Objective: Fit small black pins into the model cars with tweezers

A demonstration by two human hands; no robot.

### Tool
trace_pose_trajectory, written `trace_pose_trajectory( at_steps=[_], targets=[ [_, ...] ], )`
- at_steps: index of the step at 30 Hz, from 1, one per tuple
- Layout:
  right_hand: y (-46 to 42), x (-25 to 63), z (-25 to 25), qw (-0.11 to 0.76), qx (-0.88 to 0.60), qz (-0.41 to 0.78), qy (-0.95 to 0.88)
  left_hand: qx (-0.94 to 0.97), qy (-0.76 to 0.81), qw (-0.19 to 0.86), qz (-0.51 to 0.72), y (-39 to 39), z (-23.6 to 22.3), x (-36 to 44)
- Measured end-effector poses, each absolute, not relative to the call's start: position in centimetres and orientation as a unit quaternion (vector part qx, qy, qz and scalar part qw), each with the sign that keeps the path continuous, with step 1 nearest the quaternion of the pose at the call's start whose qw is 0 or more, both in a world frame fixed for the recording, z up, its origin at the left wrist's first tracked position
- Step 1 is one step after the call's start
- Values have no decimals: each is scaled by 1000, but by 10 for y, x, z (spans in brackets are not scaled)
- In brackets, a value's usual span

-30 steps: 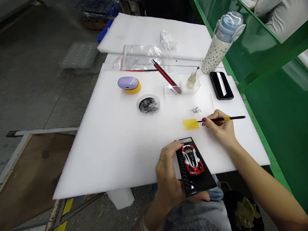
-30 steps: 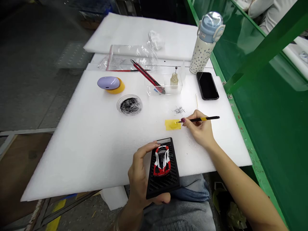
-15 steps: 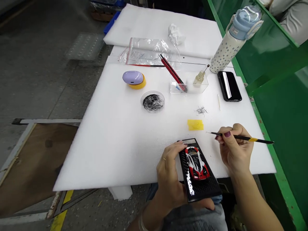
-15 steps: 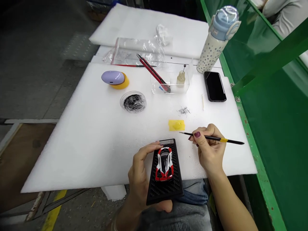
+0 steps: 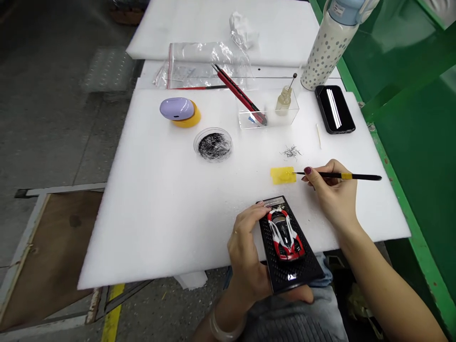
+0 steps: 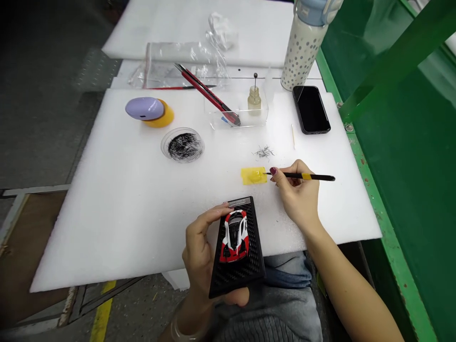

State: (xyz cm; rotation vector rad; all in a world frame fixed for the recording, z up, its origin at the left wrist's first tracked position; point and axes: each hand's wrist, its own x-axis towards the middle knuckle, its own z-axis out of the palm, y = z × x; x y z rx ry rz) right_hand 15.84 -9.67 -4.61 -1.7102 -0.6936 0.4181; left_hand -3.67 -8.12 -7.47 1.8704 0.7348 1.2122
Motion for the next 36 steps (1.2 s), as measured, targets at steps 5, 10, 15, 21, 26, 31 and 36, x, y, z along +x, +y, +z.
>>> trace_pose_trajectory(
  at_steps=[5, 10, 15, 21, 26, 31, 36],
  targets=[
    [-99, 161, -48, 647, -689, 213, -246, 735, 287, 384, 479, -81, -74, -36],
    [-111, 153, -41, 747, -582, 278, -160, 741, 283, 378, 477, -80, -74, -36],
    [-126, 123, -38, 776, -511, 315, -191, 742, 299, 370, 474, -81, -72, -34],
    [-135, 95, -44, 784, -461, 365, -199, 723, 307, 377, 490, -81, -73, -29],
    [-135, 94, -45, 771, -461, 375, -230, 722, 316, 365, 497, -82, -74, -27],
    [-132, 98, -44, 765, -459, 371, -257, 741, 314, 347, 481, -80, -70, -28],
    [-130, 98, -44, 767, -449, 378, -259, 746, 316, 344, 475, -78, -68, -29]
  ],
)
